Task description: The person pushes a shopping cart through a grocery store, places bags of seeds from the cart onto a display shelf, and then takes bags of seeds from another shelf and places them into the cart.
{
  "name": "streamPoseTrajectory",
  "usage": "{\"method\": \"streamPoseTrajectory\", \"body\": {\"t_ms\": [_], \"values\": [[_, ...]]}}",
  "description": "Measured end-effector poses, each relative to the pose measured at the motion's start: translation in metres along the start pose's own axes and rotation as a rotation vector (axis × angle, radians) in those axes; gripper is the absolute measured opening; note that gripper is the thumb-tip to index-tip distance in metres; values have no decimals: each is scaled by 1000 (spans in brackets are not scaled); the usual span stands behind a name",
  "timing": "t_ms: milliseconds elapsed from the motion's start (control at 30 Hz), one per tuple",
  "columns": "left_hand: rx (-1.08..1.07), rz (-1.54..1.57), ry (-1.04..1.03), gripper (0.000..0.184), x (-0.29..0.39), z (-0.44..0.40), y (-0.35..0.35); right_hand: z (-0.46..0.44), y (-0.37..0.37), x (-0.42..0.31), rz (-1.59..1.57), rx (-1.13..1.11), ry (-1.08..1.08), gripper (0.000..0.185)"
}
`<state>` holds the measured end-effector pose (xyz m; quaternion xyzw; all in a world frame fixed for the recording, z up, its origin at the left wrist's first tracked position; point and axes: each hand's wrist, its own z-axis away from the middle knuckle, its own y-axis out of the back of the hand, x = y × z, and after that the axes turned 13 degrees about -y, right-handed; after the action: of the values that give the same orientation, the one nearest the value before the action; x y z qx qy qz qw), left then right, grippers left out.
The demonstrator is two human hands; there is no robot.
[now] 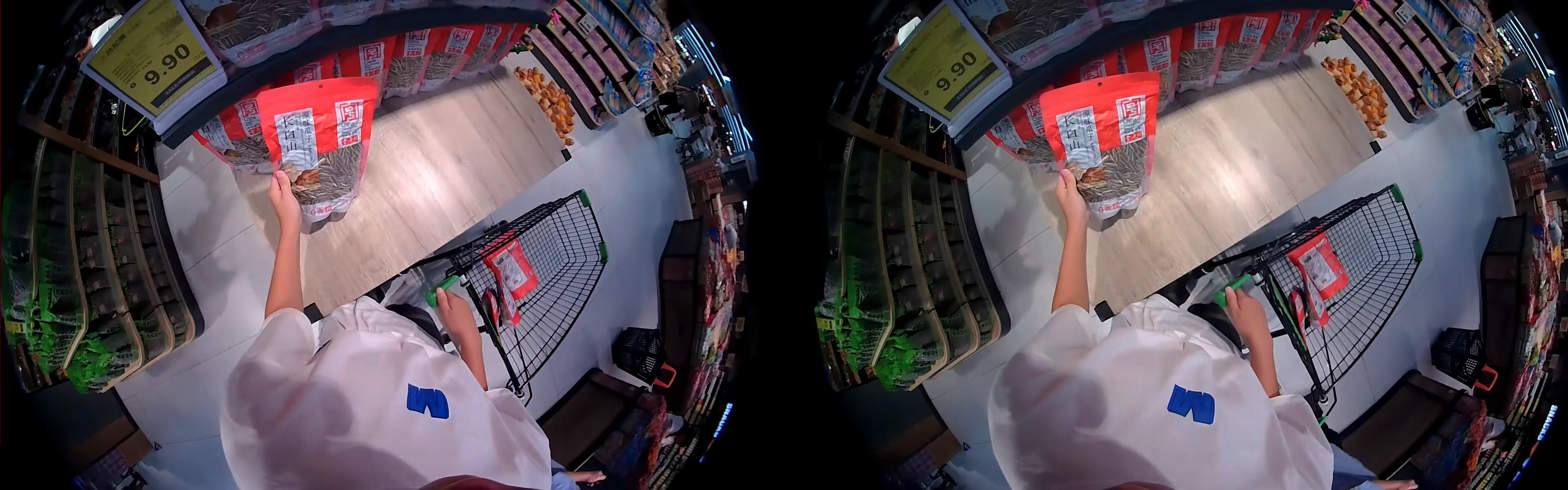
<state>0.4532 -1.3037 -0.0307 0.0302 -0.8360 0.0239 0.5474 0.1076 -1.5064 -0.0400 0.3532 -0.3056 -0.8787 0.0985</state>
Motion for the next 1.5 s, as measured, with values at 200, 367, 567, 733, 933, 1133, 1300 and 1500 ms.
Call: {"method": "streamPoseTrajectory", "body": {"t_ms": [200, 367, 567, 733, 933, 1133, 1300, 1500], "values": [[36, 50, 34, 42, -25, -21, 13, 5, -17, 5, -141, 34, -126, 47], [34, 60, 52, 39, -35, -8, 27, 10, -19, 3, -164, 65, -192, 48], [45, 117, 207, 41, -22, 9, 33, 11, -26, 8, -243, 75, -262, 51], [26, 65, 19, 40, -46, 1, 54, 8, -31, 8, -191, 113, -267, 50], [40, 105, -23, 41, 18, -21, 41, 9, -34, 13, -199, 165, -242, 50], [82, 123, -330, 28, 94, -70, 20, 13, -35, 12, -91, 218, -201, 54], [51, 137, -266, 24, 74, -66, 7, 21, -30, 3, -72, 263, -185, 53], [51, 11, -349, 23, 80, -52, 5, 23, -37, 12, -87, 309, -133, 51]]}}
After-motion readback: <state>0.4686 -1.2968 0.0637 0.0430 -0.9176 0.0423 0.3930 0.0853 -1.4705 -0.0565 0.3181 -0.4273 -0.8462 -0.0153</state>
